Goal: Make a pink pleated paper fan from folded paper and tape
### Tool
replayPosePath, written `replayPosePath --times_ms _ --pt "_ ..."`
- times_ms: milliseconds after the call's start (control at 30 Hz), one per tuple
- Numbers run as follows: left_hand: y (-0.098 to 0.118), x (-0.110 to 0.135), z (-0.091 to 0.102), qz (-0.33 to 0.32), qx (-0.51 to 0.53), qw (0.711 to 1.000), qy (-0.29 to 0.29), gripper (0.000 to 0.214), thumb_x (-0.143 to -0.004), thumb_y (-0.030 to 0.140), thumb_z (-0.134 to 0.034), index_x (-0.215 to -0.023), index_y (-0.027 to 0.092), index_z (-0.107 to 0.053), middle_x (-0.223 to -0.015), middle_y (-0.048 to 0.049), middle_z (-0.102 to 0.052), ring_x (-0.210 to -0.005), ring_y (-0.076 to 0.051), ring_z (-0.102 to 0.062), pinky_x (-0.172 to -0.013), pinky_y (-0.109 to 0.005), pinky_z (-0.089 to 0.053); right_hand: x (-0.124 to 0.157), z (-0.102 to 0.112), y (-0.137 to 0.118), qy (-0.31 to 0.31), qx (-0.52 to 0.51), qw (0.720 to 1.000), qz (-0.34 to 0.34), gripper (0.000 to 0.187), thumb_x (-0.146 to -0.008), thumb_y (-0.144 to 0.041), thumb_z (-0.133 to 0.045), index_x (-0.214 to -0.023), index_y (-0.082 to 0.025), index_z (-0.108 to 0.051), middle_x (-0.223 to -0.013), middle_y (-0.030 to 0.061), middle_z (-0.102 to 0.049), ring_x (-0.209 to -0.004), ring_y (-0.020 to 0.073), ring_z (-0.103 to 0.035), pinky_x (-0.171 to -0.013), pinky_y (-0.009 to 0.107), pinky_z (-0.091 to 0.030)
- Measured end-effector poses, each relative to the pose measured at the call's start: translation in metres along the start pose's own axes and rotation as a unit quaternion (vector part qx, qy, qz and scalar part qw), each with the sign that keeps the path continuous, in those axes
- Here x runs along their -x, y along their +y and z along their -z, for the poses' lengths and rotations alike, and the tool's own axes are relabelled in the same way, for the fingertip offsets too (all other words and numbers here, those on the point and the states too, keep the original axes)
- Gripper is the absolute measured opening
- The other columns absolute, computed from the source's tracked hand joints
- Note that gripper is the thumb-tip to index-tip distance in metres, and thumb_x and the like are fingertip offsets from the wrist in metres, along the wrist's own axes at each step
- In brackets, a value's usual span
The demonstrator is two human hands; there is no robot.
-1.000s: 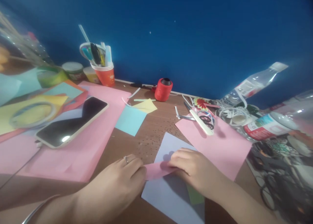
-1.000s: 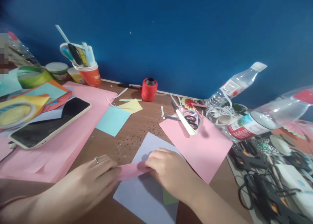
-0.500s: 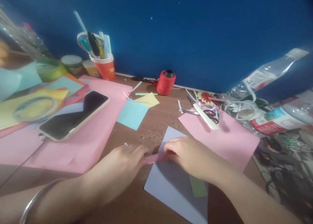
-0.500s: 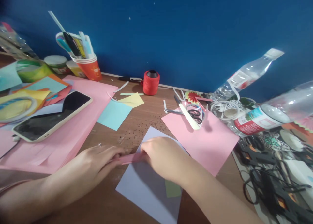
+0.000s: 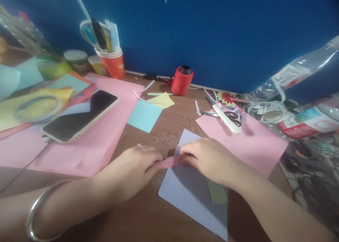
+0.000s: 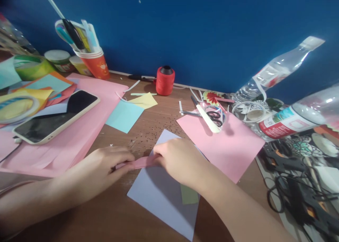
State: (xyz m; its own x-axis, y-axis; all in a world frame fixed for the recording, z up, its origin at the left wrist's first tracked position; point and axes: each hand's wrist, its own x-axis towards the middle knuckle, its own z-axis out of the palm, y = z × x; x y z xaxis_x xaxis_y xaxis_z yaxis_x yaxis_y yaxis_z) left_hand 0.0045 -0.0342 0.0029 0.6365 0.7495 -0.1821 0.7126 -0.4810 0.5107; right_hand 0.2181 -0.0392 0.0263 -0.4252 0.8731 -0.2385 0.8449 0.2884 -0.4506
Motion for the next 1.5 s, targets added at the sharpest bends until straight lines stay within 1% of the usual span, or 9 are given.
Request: replayPosePath --times_ms 200,367,567,700,967,1167,1367,1433,1500 --pt "0.002 0.000 0.001 0.021 -0.002 1.000 -0.014 0.033 -0.089 0.033 -0.034 -0.065 0.019 -0.050 -0.065 0.0033 -0.051 -0.058 -0.011 -0.046 -0.055 -0.024 -0.033 -0.002 0.003 -0.004 -0.028 0.004 0.999 -0.036 0.025 -0.081 -0.031 -0.054 -0.058 -0.021 -0.058 -0.052 -0.0046 -0.051 -0.048 0.0082 -0.039 -0.045 0.023 -0.020" --pt "0.005 0.000 0.002 0.022 0.010 1.000 -0.017 0.034 -0.089 0.036 -0.034 -0.063 0.019 -0.047 -0.063 0.0037 -0.049 -0.055 -0.010 -0.045 -0.055 -0.024 -0.032 -0.001 0.002 -0.005 -0.020 0.027 0.999 -0.032 0.028 -0.080 -0.033 -0.055 -0.055 -0.019 -0.054 -0.050 -0.0043 -0.047 -0.048 0.0081 -0.036 -0.045 0.024 -0.017" --pt "0.011 -0.002 0.007 0.063 0.010 0.998 -0.023 0.036 -0.088 0.039 -0.034 -0.058 0.019 -0.041 -0.058 0.0046 -0.045 -0.050 -0.010 -0.039 -0.049 -0.023 -0.028 -0.002 0.002 -0.006 -0.023 0.022 0.999 -0.041 0.029 -0.077 -0.035 -0.057 -0.054 -0.019 -0.051 -0.049 -0.0047 -0.045 -0.045 0.0076 -0.034 -0.043 0.023 -0.017" --pt "0.010 -0.002 0.006 0.073 0.009 0.997 -0.022 0.038 -0.087 0.043 -0.034 -0.059 0.019 -0.042 -0.059 0.0042 -0.046 -0.051 -0.010 -0.039 -0.049 -0.024 -0.028 -0.003 0.003 -0.006 -0.021 0.019 0.999 -0.042 0.027 -0.075 -0.033 -0.059 -0.054 -0.019 -0.050 -0.049 -0.0054 -0.044 -0.044 0.0066 -0.031 -0.042 0.023 -0.017" --pt "0.010 -0.003 0.008 0.083 0.023 0.995 -0.043 0.035 -0.086 0.043 -0.035 -0.062 0.020 -0.047 -0.060 0.0042 -0.050 -0.051 -0.010 -0.043 -0.048 -0.024 -0.028 -0.004 0.003 -0.007 -0.023 0.033 0.998 -0.041 0.022 -0.075 -0.027 -0.059 -0.056 -0.019 -0.051 -0.050 -0.0049 -0.045 -0.045 0.0068 -0.032 -0.042 0.022 -0.018" --pt "-0.004 0.000 0.015 0.114 0.015 0.990 -0.084 0.023 -0.082 0.033 -0.040 -0.065 0.022 -0.050 -0.059 0.0044 -0.054 -0.049 -0.011 -0.046 -0.046 -0.025 -0.025 -0.005 0.000 -0.001 -0.024 0.039 0.999 -0.015 0.016 -0.075 -0.028 -0.059 -0.062 -0.021 -0.054 -0.054 -0.0049 -0.050 -0.048 0.0076 -0.037 -0.043 0.021 -0.019" --pt "-0.012 0.003 0.031 0.102 -0.010 0.987 -0.121 0.008 -0.073 0.027 -0.049 -0.066 0.023 -0.048 -0.061 0.0044 -0.054 -0.054 -0.013 -0.048 -0.048 -0.025 -0.027 -0.004 -0.001 0.000 -0.014 0.055 0.998 -0.007 0.019 -0.077 -0.033 -0.058 -0.063 -0.021 -0.055 -0.055 -0.0045 -0.052 -0.050 0.0085 -0.040 -0.044 0.022 -0.019" --pt "-0.009 0.003 0.035 0.109 -0.027 0.987 -0.116 0.006 -0.068 0.024 -0.051 -0.066 0.022 -0.046 -0.061 0.0045 -0.053 -0.054 -0.013 -0.048 -0.046 -0.025 -0.027 -0.004 -0.001 -0.001 -0.016 0.058 0.998 -0.006 0.018 -0.078 -0.033 -0.057 -0.063 -0.021 -0.056 -0.056 -0.0043 -0.052 -0.051 0.0086 -0.041 -0.044 0.022 -0.019" --pt "-0.001 0.006 0.037 0.100 -0.060 0.990 -0.084 0.007 -0.067 0.022 -0.053 -0.068 0.022 -0.046 -0.064 0.0036 -0.054 -0.055 -0.013 -0.048 -0.046 -0.025 -0.029 -0.005 -0.002 -0.002 -0.017 0.066 0.998 -0.009 0.016 -0.077 -0.030 -0.057 -0.064 -0.021 -0.056 -0.056 -0.0037 -0.053 -0.051 0.0087 -0.041 -0.045 0.022 -0.018"
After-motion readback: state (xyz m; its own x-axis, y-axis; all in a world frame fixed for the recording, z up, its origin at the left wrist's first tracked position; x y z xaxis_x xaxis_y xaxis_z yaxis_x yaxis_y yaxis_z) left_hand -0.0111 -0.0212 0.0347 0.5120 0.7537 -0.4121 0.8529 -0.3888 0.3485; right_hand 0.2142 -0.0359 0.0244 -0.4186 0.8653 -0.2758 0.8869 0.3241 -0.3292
